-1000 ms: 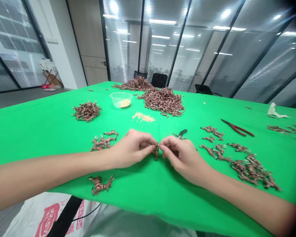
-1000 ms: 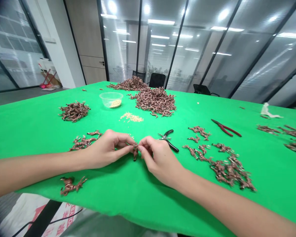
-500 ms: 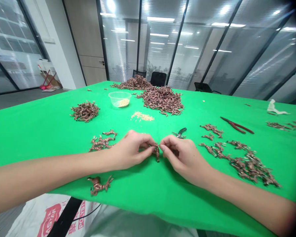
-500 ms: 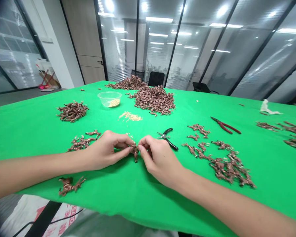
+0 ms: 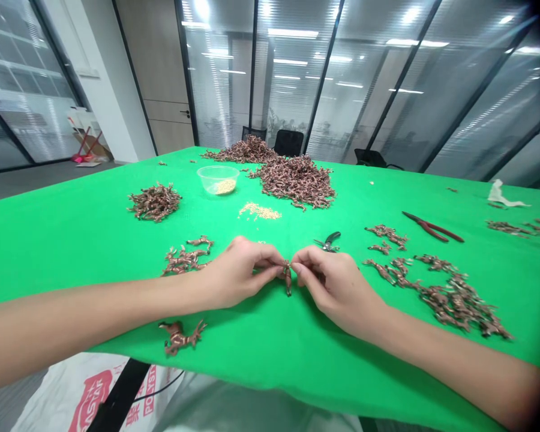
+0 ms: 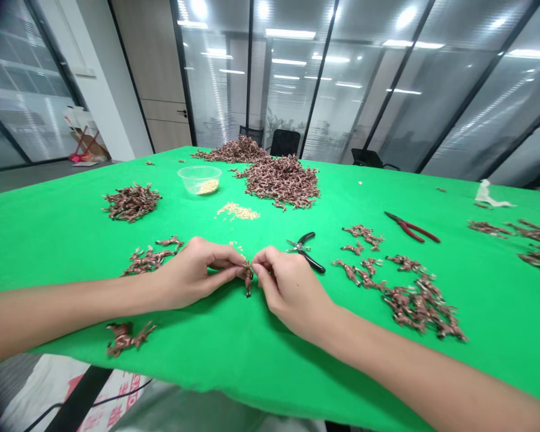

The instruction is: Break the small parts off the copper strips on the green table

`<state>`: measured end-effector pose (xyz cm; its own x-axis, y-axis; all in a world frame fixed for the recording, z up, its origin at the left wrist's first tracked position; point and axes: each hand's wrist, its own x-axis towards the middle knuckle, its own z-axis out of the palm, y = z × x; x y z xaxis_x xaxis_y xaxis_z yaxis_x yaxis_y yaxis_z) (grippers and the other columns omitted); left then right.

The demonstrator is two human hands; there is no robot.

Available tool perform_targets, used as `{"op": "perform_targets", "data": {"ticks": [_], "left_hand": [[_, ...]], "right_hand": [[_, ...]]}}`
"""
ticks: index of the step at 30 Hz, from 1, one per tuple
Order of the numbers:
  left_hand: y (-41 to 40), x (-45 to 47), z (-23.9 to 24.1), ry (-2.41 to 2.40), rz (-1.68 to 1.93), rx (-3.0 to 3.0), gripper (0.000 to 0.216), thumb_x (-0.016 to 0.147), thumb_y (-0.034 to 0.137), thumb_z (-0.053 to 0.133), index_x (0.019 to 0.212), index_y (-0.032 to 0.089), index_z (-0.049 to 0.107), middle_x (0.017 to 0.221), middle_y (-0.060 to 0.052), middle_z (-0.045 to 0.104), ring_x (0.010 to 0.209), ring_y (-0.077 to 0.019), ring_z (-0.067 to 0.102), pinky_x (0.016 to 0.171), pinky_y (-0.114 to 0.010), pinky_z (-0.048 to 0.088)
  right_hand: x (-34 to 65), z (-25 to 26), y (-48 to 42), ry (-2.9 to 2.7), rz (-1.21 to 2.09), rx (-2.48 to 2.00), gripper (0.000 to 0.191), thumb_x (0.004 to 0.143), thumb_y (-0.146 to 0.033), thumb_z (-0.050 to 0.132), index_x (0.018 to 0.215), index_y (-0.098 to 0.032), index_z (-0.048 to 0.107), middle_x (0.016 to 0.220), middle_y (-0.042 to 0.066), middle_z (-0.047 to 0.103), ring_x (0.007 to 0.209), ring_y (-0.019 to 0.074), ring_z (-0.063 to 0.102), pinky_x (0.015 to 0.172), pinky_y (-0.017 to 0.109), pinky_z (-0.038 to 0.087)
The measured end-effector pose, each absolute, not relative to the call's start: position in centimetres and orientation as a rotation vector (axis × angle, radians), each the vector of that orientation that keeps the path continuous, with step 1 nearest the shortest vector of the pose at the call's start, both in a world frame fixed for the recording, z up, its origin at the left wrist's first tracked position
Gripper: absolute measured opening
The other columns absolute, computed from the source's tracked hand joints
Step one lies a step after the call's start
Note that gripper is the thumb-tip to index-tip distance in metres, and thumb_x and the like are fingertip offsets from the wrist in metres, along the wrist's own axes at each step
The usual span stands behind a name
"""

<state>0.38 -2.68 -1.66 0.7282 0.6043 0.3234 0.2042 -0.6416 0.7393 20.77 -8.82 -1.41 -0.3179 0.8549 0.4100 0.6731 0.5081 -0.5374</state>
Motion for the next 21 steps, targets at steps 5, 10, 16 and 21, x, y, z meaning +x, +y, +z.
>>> {"op": "perform_targets", "data": {"ticks": [5, 10, 16, 21], "left_hand": [[-2.7, 0.3, -1.6, 0.636, 0.725, 2.284, 0.016, 0.092, 0.021, 0.059, 0.096, 0.013, 0.073, 0.093, -0.007, 0.08, 0.083, -0.0176, 0.076, 0.075, -0.023, 0.057], [-2.6, 0.2, -1.7, 0.658, 0.715, 2.329, 0.017, 0.093, 0.023, 0.06, 0.097, 0.014, 0.074, 0.091, -0.007, 0.079, 0.082, -0.0179, 0.075, 0.073, -0.023, 0.056], [-2.7, 0.3, -1.3, 0.62, 0.708, 2.2, 0.015, 0.091, 0.023, 0.063, 0.094, 0.013, 0.074, 0.09, -0.007, 0.08, 0.083, -0.0187, 0.076, 0.076, -0.025, 0.058], [-2.9, 0.4, -0.7, 0.558, 0.702, 1.932, 0.014, 0.089, 0.023, 0.067, 0.093, 0.011, 0.072, 0.09, -0.008, 0.08, 0.084, -0.0187, 0.077, 0.077, -0.025, 0.06]], "right_hand": [[20.7, -1.5, -8.9, -2.095, 0.342, -1.223, 0.016, 0.098, -0.015, 0.049, 0.084, -0.018, 0.057, 0.073, 0.001, 0.067, 0.062, 0.014, 0.06, 0.06, 0.026, 0.041], [20.7, -1.5, -8.9, -2.105, 0.329, -1.234, 0.017, 0.098, -0.016, 0.048, 0.083, -0.018, 0.056, 0.072, 0.002, 0.067, 0.062, 0.0145, 0.059, 0.059, 0.026, 0.04], [20.6, -1.3, -9.1, -2.007, 0.576, -1.252, 0.017, 0.1, -0.02, 0.048, 0.085, -0.018, 0.057, 0.068, 0.0, 0.064, 0.056, 0.0123, 0.056, 0.053, 0.024, 0.041], [20.4, -1.1, -9.3, -1.823, 0.895, -1.192, 0.02, 0.102, -0.033, 0.05, 0.088, -0.019, 0.056, 0.07, -0.002, 0.06, 0.054, 0.0114, 0.059, 0.051, 0.024, 0.046]]}}
